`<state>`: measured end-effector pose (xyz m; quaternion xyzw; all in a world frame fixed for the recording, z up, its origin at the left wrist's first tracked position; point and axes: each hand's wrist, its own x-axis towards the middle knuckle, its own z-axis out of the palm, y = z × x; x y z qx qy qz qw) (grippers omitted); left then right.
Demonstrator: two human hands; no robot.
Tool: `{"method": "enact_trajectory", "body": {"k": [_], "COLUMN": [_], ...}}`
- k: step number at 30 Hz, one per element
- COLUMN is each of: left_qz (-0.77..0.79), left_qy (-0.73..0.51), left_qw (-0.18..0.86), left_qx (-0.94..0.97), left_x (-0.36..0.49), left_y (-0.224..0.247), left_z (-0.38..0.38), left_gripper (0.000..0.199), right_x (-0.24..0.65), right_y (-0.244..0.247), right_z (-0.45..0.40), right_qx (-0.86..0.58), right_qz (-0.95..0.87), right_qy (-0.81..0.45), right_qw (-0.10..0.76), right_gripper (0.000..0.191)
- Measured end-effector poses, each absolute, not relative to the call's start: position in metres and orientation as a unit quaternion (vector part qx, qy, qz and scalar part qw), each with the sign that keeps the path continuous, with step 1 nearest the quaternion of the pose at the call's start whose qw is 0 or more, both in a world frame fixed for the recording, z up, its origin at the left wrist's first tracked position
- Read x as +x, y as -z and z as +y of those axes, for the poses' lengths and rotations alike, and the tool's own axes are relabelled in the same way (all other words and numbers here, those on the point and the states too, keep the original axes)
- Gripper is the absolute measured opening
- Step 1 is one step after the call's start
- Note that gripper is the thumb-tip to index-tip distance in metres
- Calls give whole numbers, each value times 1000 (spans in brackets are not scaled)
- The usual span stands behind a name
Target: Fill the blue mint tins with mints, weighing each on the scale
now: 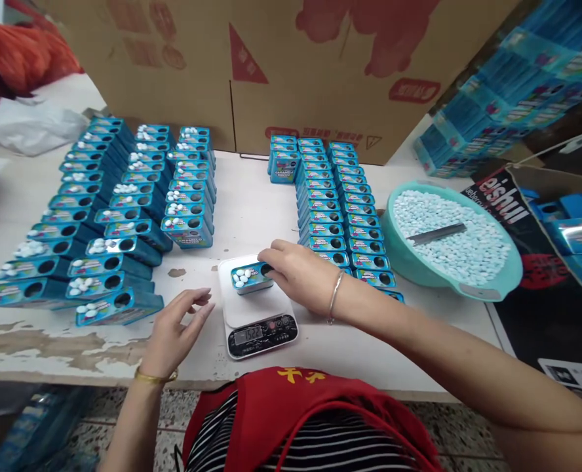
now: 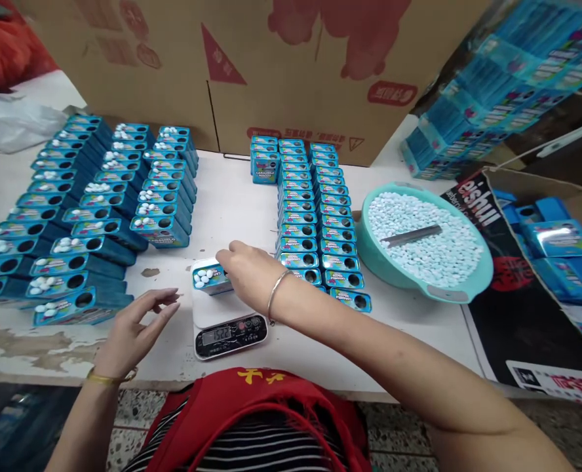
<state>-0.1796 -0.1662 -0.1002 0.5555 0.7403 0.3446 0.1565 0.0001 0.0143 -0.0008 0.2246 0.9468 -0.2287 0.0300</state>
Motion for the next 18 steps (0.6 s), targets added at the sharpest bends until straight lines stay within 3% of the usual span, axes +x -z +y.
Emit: {"method": "enact_trajectory", "body": {"k": [4, 7, 10, 14, 18], "left_qz": [733, 734, 736, 735, 729], "left_qy": [-349, -359, -365, -366, -372], "left_qw": [154, 147, 143, 135, 106], "left_qx": [563, 557, 552, 555, 565], "left_x": [-180, -180, -180, -179, -173], "left_y": [101, 101, 102, 99, 91], "left_z": [-164, -165, -167, -166, -161], "left_gripper": [26, 25, 24, 24, 25], "right_x": [3, 19, 44, 77, 98], "right_y": [-6, -13, -13, 8, 39], "right_z": [16, 20, 19, -1, -34], "right_qx": [235, 269, 322, 396, 413], "right_qz": [931, 844, 673, 488, 391], "right_qy": [279, 449, 645, 761, 817], "right_qw": [-23, -120, -163, -161, -95], "right_gripper": [21, 14, 16, 21, 27]}}
